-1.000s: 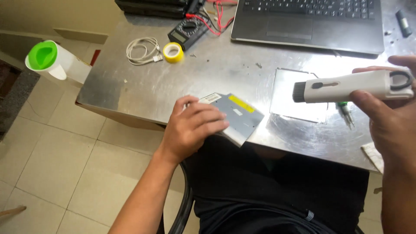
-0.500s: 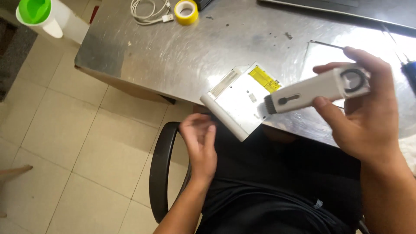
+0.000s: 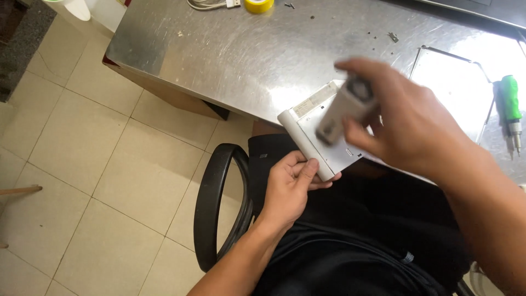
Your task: Cleaning and inspecting the internal components of a disassembled laptop optical drive.
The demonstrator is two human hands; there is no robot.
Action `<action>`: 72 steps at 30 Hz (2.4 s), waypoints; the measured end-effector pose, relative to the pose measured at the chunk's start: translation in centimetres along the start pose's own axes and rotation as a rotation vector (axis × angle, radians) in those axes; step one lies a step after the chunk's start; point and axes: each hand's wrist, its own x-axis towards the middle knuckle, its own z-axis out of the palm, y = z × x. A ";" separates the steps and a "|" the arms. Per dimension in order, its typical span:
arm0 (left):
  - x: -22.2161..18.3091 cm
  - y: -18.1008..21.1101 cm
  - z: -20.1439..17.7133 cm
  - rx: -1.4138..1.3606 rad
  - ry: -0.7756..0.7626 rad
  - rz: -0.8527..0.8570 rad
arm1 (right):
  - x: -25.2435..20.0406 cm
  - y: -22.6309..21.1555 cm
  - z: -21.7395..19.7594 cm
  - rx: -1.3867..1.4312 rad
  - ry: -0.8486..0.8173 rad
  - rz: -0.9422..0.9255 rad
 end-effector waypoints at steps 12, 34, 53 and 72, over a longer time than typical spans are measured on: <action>-0.2 2.5 0.0 0.104 -0.001 -0.096 | 2.5 -0.1 -0.1 0.044 -0.003 -0.223; 0.5 4.4 -0.9 0.204 -0.014 -0.101 | 6.7 0.2 -0.9 -0.088 0.013 -0.222; 0.8 5.2 -1.8 0.186 0.034 -0.125 | 5.6 2.1 -0.7 0.039 -0.003 -0.415; 1.3 4.9 -1.9 0.165 0.045 -0.103 | 2.0 2.6 0.6 -0.139 0.007 -0.422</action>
